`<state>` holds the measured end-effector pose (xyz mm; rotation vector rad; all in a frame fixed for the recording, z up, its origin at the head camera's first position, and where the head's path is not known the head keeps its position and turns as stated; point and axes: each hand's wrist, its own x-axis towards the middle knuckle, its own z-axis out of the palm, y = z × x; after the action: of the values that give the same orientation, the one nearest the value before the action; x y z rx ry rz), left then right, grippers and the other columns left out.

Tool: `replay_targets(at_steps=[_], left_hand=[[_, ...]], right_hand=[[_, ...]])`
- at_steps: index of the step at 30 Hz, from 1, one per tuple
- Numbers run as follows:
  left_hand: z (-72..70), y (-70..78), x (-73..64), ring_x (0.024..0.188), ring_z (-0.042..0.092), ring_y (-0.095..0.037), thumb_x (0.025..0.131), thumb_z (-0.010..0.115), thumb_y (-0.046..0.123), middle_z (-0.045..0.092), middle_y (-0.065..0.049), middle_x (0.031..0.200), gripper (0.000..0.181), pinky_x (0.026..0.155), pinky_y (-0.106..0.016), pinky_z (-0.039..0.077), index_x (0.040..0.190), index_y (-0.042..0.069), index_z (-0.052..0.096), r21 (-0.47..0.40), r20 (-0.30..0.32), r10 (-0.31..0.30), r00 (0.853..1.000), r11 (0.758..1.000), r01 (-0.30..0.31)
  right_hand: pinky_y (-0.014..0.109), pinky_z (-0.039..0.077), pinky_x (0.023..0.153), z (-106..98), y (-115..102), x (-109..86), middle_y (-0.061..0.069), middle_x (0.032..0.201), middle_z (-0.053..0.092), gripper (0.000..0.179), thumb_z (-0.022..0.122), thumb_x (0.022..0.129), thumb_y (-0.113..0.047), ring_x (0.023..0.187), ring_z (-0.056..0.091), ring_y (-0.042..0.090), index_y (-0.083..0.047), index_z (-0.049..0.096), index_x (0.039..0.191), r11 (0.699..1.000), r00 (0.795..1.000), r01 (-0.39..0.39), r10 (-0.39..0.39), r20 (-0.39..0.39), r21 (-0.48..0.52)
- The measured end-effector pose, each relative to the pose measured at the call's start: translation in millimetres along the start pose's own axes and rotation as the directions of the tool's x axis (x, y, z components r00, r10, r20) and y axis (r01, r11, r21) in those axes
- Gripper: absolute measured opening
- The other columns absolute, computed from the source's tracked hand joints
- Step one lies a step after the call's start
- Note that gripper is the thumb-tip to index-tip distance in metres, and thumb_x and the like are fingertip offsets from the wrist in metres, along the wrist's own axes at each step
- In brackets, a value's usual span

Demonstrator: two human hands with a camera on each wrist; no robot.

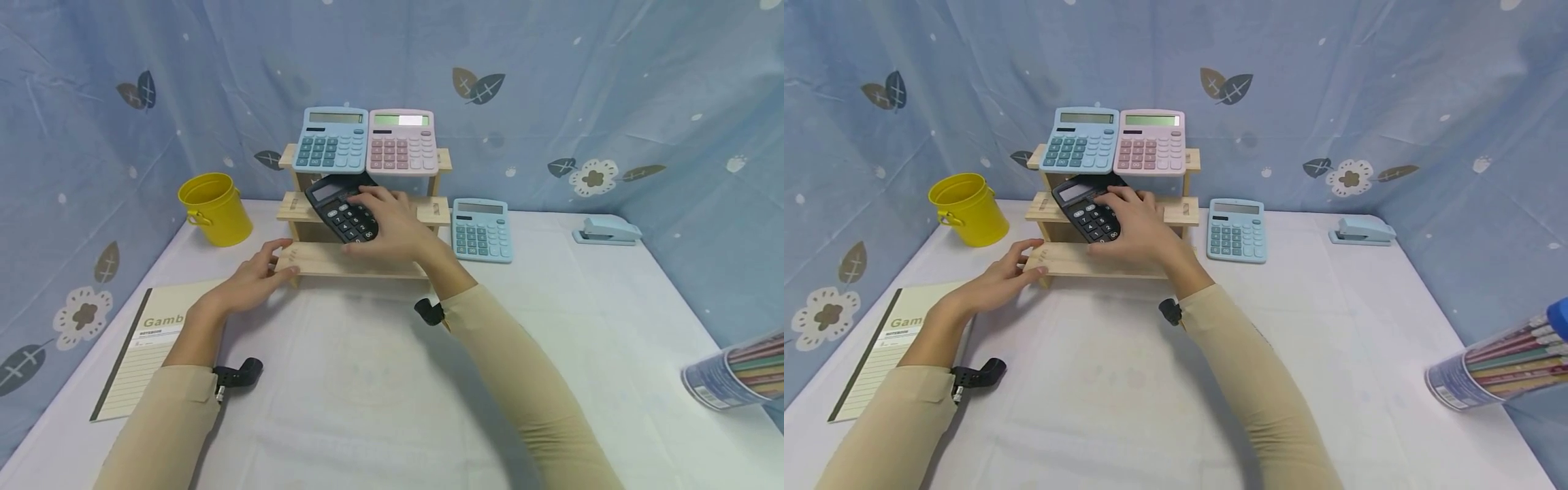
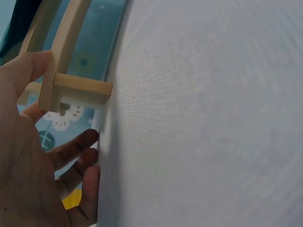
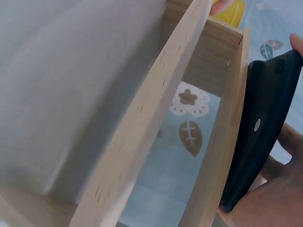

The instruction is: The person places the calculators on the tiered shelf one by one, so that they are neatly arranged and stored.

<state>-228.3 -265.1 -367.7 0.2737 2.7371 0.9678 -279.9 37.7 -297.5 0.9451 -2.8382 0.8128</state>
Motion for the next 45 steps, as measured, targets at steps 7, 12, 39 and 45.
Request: replay_targets(at_steps=[7,12,39,45], left_hand=[[0.9,1.4,1.2,0.137,0.043,-0.049,0.105,0.046,0.055,0.037,-0.03,0.155,0.076,0.11,-0.069,0.035,0.164,0.024,0.011,-0.011,0.003,-0.006,1.0,1.0,0.006],[1.3,1.2,1.4,0.136,0.044,-0.048,0.104,0.046,0.058,0.038,-0.03,0.155,0.076,0.109,-0.069,0.036,0.164,0.024,0.012,-0.01,-0.011,-0.007,1.0,1.0,0.007],[1.3,-4.3,3.7,0.14,0.038,-0.052,0.102,0.045,0.063,0.03,-0.032,0.159,0.08,0.111,-0.072,0.032,0.164,0.025,0.011,-0.002,0.005,-0.034,0.999,0.999,0.034],[0.3,-2.3,2.9,0.141,0.037,-0.051,0.103,0.045,0.061,0.03,-0.032,0.159,0.079,0.111,-0.071,0.031,0.165,0.026,0.009,-0.001,0.019,-0.034,0.999,0.999,0.034]], right_hand=[[0.053,0.033,0.115,5,-12,6.1,0.003,0.169,0.026,0.091,0.071,0.081,-0.073,0.142,0.032,0.036,-0.029,0.043,0.157,0.995,0.996,-0.083,0.082,-0.017,-0.064],[0.054,0.025,0.121,-2,-19,7.5,0.012,0.172,0.016,0.093,0.071,0.086,-0.065,0.15,0.024,0.045,-0.021,0.037,0.16,0.993,0.995,-0.06,0.068,0.079,-0.1],[0.04,0.029,0.118,27,-19,27.5,0.013,0.16,0.038,0.067,0.07,0.098,-0.036,0.142,0.035,0.032,-0.009,0.044,0.154,0.999,0.992,-0.026,0.03,-0.124,0.035],[0.039,0.034,0.116,28,-17,29.0,0.01,0.156,0.043,0.068,0.072,0.097,-0.038,0.136,0.04,0.029,-0.011,0.045,0.153,0.998,0.988,-0.018,0.027,-0.151,0.062]])
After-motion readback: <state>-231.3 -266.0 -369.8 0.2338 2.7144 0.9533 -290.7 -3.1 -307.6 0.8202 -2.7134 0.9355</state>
